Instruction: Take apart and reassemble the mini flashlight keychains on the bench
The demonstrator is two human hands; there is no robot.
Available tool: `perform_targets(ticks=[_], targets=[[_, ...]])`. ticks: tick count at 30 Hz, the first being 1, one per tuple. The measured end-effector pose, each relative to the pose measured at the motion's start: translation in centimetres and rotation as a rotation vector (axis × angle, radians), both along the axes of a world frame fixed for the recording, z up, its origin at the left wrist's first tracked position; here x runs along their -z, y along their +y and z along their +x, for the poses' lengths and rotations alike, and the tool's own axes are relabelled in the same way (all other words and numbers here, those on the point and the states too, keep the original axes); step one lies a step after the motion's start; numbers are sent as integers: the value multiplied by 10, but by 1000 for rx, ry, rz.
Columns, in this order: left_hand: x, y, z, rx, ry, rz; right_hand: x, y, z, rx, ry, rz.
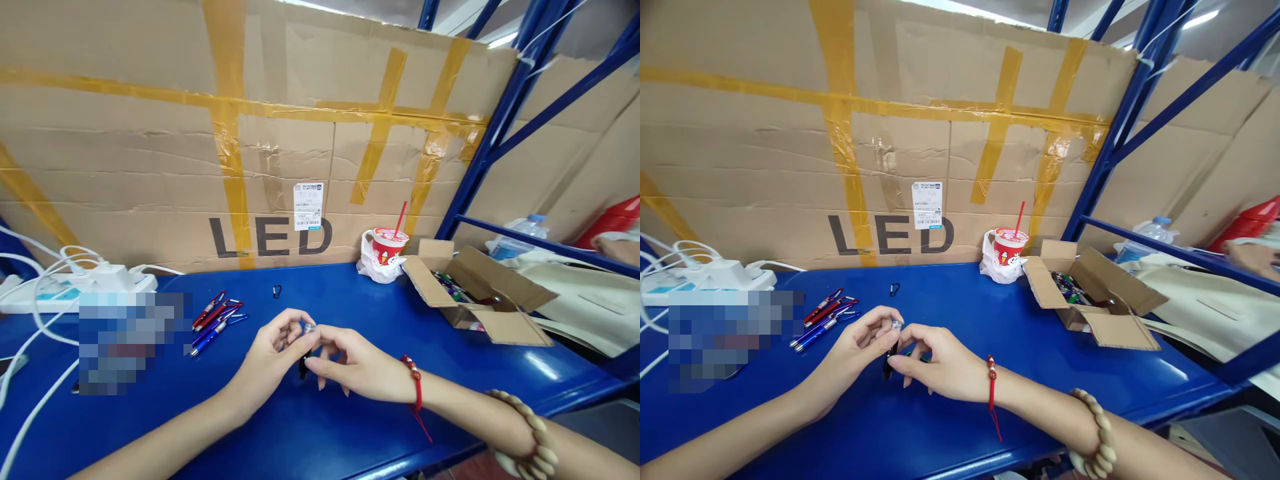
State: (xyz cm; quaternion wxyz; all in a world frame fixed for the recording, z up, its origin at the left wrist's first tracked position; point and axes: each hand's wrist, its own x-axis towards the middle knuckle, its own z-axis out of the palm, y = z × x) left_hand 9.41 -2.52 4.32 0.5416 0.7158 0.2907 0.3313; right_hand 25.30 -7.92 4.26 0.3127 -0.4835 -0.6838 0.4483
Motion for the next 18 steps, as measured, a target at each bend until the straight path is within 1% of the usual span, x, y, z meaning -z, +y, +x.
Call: perform_targets(ticks=[2,4,6,8,10,11,12,13,14,15,17,18], targets=[[3,-2,13,45,-9,-12,0,-7,7,17,-2,10],[6,-1,25,74,-3,1,-1,-12,20,48,-56,48],[8,2,34,87,0,-6,-3,-17,38,141,-147,116],[9,6,40,83,14,-24,-8,-22,62,298,-244,197],[10,11,39,69,61,-4,-15,-26,93,515,-302,236],[10,14,37,62,98,32,-20,-28,111,647,-356,252],[11,16,33,57,139,84,-24,-29,130,802,-470,241],[11,19,29,48,180,148,-29,-30,149,959,-617,191],[11,22,25,35,214,217,-34,-31,168,1040,-680,153],[11,25,21,17,239,286,-38,-31,186,1085,-718,118],[9,32,15,-18,273,408,-43,-30,216,1158,-813,44],[8,35,13,-28,291,458,-45,-29,228,1178,-860,32]])
